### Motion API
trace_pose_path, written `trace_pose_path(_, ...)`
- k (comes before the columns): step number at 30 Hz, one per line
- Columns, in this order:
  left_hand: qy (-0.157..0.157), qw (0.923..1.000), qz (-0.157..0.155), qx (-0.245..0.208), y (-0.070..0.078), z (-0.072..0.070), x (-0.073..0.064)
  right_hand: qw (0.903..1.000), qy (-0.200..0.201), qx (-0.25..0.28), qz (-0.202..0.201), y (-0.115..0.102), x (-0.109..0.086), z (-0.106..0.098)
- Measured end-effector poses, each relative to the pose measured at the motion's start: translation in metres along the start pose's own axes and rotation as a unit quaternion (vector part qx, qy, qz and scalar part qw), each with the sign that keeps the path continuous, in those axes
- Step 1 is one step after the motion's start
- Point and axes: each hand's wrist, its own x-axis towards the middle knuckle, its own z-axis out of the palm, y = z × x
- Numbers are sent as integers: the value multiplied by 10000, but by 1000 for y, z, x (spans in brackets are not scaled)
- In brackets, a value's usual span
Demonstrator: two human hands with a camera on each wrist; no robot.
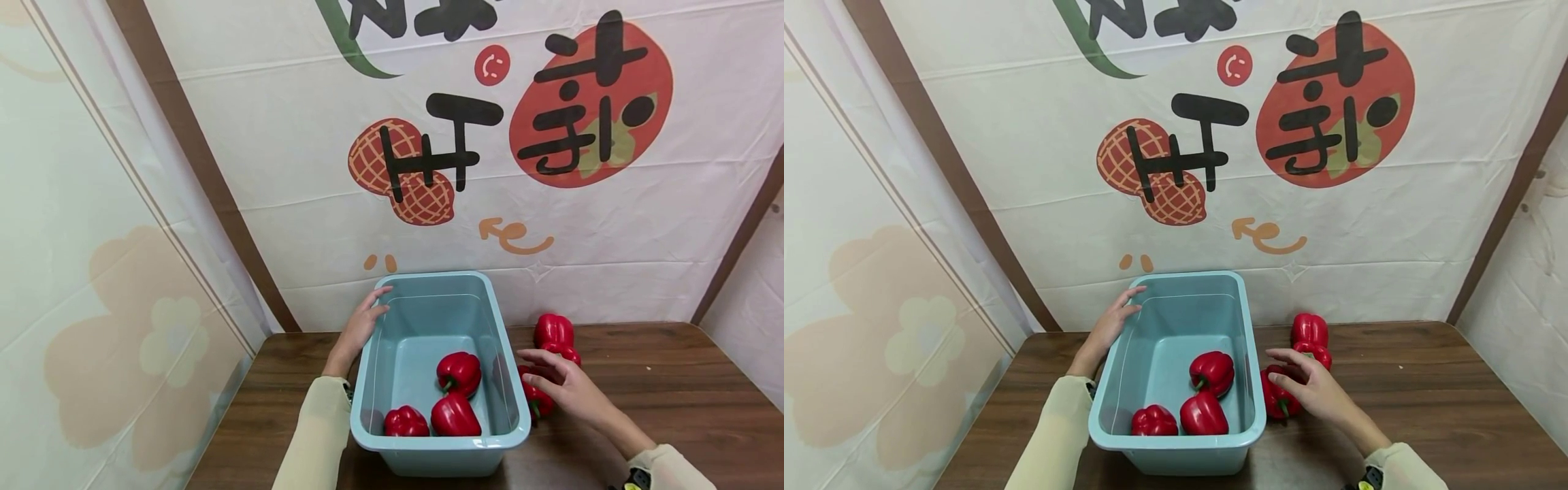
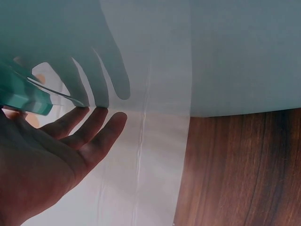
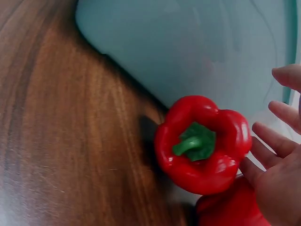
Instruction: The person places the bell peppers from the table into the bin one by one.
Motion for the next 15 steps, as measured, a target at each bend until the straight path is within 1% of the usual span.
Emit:
trace_pose_path(2, 16, 10000, 6, 1, 0, 0, 0, 9999, -36, -22, -96, 3, -1, 2)
trace_pose_path(5, -130, 9999, -51, 13, 15, -2, -10, 10000, -75, 24, -47, 5, -2, 5)
trace_pose_path(9, -310, 9994, -148, 22, 36, -3, -22, 9996, -128, 157, 208, 7, -2, 8)
trace_pose_path(15, -303, 9994, -174, 1, 37, -3, -24, 9980, -243, 250, 523, 10, -1, 9)
